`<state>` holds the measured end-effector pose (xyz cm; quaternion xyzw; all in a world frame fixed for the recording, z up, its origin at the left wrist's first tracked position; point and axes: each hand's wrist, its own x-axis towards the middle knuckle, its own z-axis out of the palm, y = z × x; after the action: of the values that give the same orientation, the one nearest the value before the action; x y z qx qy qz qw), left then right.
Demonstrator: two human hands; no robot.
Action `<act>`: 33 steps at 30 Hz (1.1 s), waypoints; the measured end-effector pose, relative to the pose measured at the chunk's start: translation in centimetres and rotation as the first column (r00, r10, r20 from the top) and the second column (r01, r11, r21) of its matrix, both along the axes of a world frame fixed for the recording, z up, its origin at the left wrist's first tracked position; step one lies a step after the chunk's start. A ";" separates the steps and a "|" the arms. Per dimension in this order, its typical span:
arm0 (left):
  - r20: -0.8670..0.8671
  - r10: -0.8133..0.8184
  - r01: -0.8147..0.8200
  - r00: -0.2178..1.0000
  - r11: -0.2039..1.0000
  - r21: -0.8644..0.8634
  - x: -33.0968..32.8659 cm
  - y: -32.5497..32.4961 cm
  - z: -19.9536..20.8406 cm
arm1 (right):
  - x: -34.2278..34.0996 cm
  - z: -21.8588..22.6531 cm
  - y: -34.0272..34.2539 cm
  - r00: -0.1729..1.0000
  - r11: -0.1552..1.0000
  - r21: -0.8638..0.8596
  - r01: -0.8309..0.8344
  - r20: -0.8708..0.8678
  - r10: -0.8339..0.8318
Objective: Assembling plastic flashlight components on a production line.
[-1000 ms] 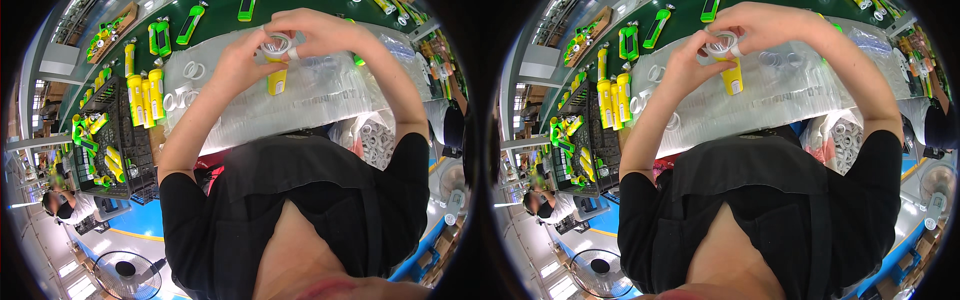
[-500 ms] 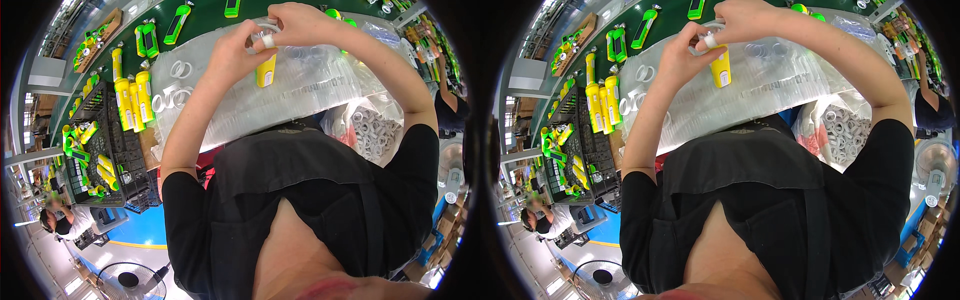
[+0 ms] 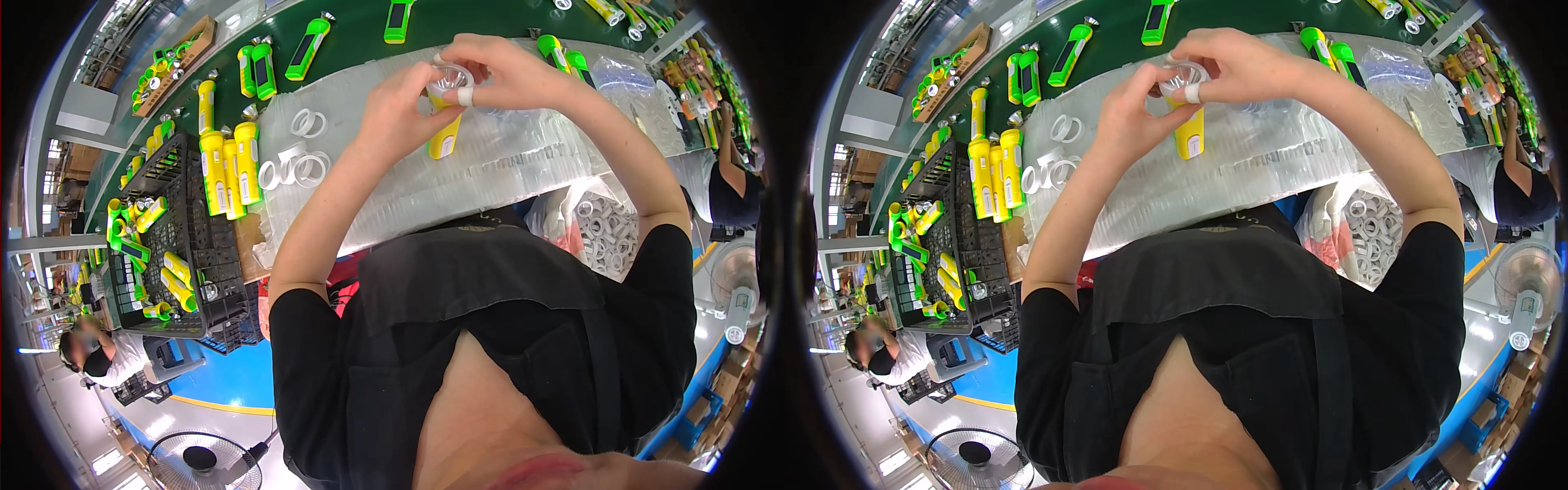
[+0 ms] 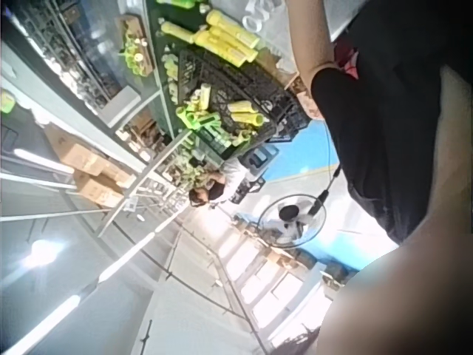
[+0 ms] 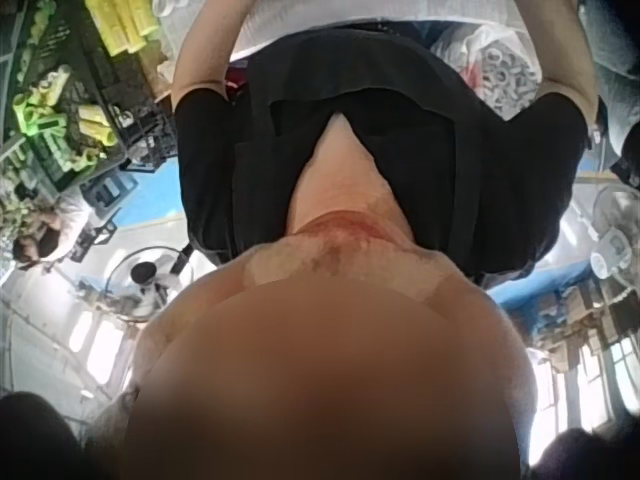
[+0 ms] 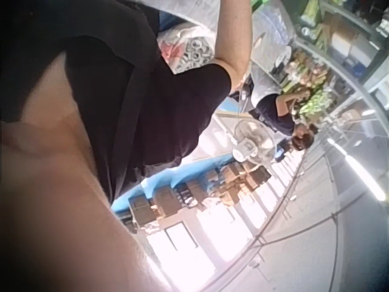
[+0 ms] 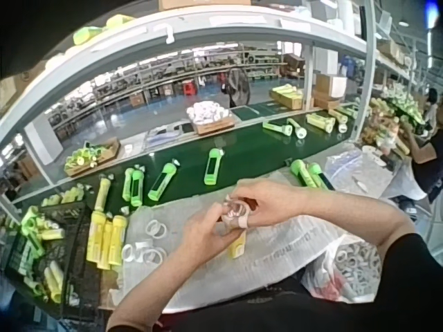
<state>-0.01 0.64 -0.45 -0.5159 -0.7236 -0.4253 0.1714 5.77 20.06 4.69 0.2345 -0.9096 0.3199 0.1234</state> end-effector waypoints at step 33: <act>0.061 0.458 -0.349 0.887 0.750 -0.562 -21.7 12.2 -7.5 | -20.2 -9.4 22.6 0.347 0.329 0.125 0.936 -0.178 -0.921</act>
<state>-21.71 12.84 -7.92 -0.3292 -0.9206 -0.2069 0.0365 -14.39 42.64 -4.68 -0.3030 -0.9028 0.0876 0.2925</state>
